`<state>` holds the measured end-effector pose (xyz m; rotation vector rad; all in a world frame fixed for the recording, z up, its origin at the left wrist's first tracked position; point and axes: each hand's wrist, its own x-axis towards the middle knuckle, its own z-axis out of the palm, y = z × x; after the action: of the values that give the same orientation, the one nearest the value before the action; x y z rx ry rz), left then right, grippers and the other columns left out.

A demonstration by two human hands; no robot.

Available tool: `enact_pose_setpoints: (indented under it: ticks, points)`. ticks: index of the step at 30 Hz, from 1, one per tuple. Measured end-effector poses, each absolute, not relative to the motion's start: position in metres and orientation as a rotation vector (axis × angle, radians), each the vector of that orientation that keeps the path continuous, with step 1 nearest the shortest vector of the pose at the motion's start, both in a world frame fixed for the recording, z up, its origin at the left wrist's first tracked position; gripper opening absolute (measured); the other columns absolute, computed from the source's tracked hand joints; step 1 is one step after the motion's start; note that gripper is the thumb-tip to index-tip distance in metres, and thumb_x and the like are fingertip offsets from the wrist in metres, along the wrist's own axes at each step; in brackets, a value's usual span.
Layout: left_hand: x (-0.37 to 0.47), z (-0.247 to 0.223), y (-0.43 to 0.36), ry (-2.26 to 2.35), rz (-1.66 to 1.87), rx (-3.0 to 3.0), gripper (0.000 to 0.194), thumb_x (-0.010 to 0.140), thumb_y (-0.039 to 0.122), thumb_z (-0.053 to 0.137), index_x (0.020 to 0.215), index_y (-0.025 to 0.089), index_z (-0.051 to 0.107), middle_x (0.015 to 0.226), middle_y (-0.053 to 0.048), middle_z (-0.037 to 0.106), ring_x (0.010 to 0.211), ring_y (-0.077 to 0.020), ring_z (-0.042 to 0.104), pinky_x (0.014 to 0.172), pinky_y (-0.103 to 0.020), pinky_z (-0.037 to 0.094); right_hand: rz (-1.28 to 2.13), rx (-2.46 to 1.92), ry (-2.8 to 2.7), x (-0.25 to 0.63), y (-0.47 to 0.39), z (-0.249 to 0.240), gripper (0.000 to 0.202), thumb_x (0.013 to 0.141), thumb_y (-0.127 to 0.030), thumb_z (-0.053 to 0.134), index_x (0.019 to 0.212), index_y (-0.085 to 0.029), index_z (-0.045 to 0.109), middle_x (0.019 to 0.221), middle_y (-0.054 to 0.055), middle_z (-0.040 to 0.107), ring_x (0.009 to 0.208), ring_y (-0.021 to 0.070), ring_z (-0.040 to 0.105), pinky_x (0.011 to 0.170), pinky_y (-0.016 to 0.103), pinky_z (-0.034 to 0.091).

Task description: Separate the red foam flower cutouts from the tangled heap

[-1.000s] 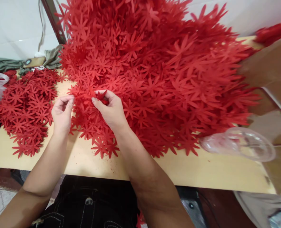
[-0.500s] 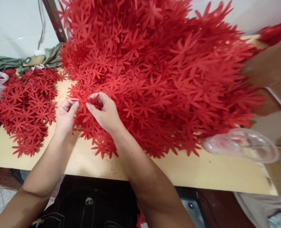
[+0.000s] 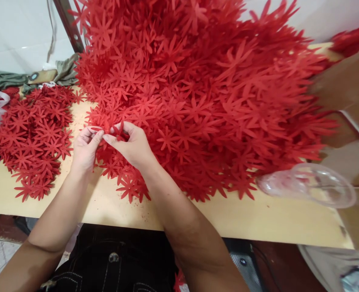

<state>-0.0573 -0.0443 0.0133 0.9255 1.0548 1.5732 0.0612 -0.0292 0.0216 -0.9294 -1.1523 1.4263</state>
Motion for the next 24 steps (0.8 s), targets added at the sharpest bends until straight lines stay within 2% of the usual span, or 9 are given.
enact_pose_setpoints:
  ticks: [4, 6, 9, 11, 13, 16, 18, 21, 24]
  points:
    - [-0.062, 0.01, -0.042, 1.127, 1.592, 0.901, 0.044, 0.052, 0.044, 0.083, 0.064, 0.017, 0.05, 0.055, 0.008, 0.052, 0.047, -0.0025, 0.047, 0.048, -0.016, 0.038, 1.335, -0.924, -1.144, 0.065, -0.025, 0.019, 0.028, 0.057, -0.031, 0.079, 0.062, -0.017, 0.055, 0.06, -0.006, 0.053, 0.057, 0.004, 0.049, 0.06, 0.02, 0.046]
    - [-0.068, 0.005, -0.038, 1.185, 1.65, 0.897, 0.043, 0.056, 0.047, 0.079, 0.067, 0.018, 0.05, 0.06, 0.007, 0.054, 0.051, -0.0035, 0.05, 0.053, -0.017, 0.042, 1.307, -0.913, -1.091, 0.07, -0.022, 0.017, 0.027, 0.061, -0.032, 0.076, 0.064, -0.018, 0.054, 0.059, -0.007, 0.05, 0.054, 0.0031, 0.046, 0.057, 0.019, 0.045]
    - [-0.076, -0.001, -0.034, 1.357, 1.781, 1.129, 0.041, 0.061, 0.049, 0.076, 0.083, 0.02, 0.057, 0.084, 0.001, 0.062, 0.076, -0.0087, 0.059, 0.073, -0.022, 0.048, 1.313, -0.912, -0.982, 0.072, -0.018, 0.015, 0.031, 0.06, -0.04, 0.077, 0.068, -0.019, 0.055, 0.059, -0.007, 0.048, 0.053, 0.0032, 0.045, 0.055, 0.019, 0.045]
    - [-0.078, -0.001, -0.037, 1.505, 1.864, 1.381, 0.045, 0.065, 0.048, 0.074, 0.098, 0.021, 0.06, 0.106, -0.004, 0.061, 0.1, -0.0139, 0.058, 0.089, -0.026, 0.046, 1.316, -0.92, -0.972, 0.072, -0.017, 0.014, 0.037, 0.058, -0.049, 0.076, 0.072, -0.02, 0.059, 0.061, -0.006, 0.05, 0.057, 0.0047, 0.049, 0.059, 0.02, 0.047]
    - [-0.075, 0.002, -0.042, 1.554, 1.868, 1.631, 0.039, 0.075, 0.047, 0.065, 0.105, 0.021, 0.061, 0.115, -0.006, 0.059, 0.112, -0.0169, 0.054, 0.099, -0.031, 0.041, 1.318, -0.922, -1.017, 0.07, -0.019, 0.013, 0.044, 0.058, -0.059, 0.072, 0.074, -0.02, 0.061, 0.064, -0.004, 0.053, 0.065, 0.0071, 0.053, 0.065, 0.022, 0.049]
    - [-0.068, 0.007, -0.052, 1.445, 1.682, 1.885, 0.031, 0.086, 0.043, 0.051, 0.103, 0.02, 0.065, 0.108, -0.006, 0.065, 0.107, -0.0169, 0.058, 0.101, -0.034, 0.041, 1.373, -0.904, -1.062, 0.069, -0.022, 0.012, 0.05, 0.063, -0.069, 0.062, 0.079, -0.021, 0.062, 0.073, -0.001, 0.059, 0.081, 0.0119, 0.06, 0.076, 0.026, 0.051]
    - [-0.063, 0.007, -0.054, 1.371, 1.562, 1.913, 0.031, 0.085, 0.041, 0.055, 0.106, 0.02, 0.065, 0.105, -0.005, 0.067, 0.102, -0.0163, 0.06, 0.096, -0.032, 0.044, 1.459, -0.867, -1.063, 0.069, -0.023, 0.011, 0.05, 0.068, -0.069, 0.057, 0.086, -0.023, 0.063, 0.081, 0.001, 0.063, 0.091, 0.0138, 0.061, 0.083, 0.029, 0.052]
    - [-0.059, 0.004, -0.052, 1.317, 1.529, 1.833, 0.032, 0.079, 0.039, 0.062, 0.103, 0.018, 0.065, 0.098, -0.005, 0.068, 0.093, -0.0142, 0.063, 0.088, -0.028, 0.048, 1.554, -0.767, -1.101, 0.069, -0.024, 0.01, 0.042, 0.067, -0.057, 0.068, 0.093, -0.025, 0.061, 0.089, 0.0, 0.066, 0.091, 0.0131, 0.063, 0.085, 0.029, 0.052]
    - [-0.06, 0.001, -0.049, 1.356, 1.555, 1.707, 0.022, 0.08, 0.036, 0.062, 0.089, 0.017, 0.068, 0.086, -0.003, 0.069, 0.082, -0.0115, 0.063, 0.08, -0.024, 0.048, 1.562, -0.731, -1.106, 0.066, -0.024, 0.009, 0.036, 0.062, -0.041, 0.076, 0.089, -0.024, 0.059, 0.081, -0.003, 0.066, 0.077, 0.0105, 0.062, 0.078, 0.027, 0.052]
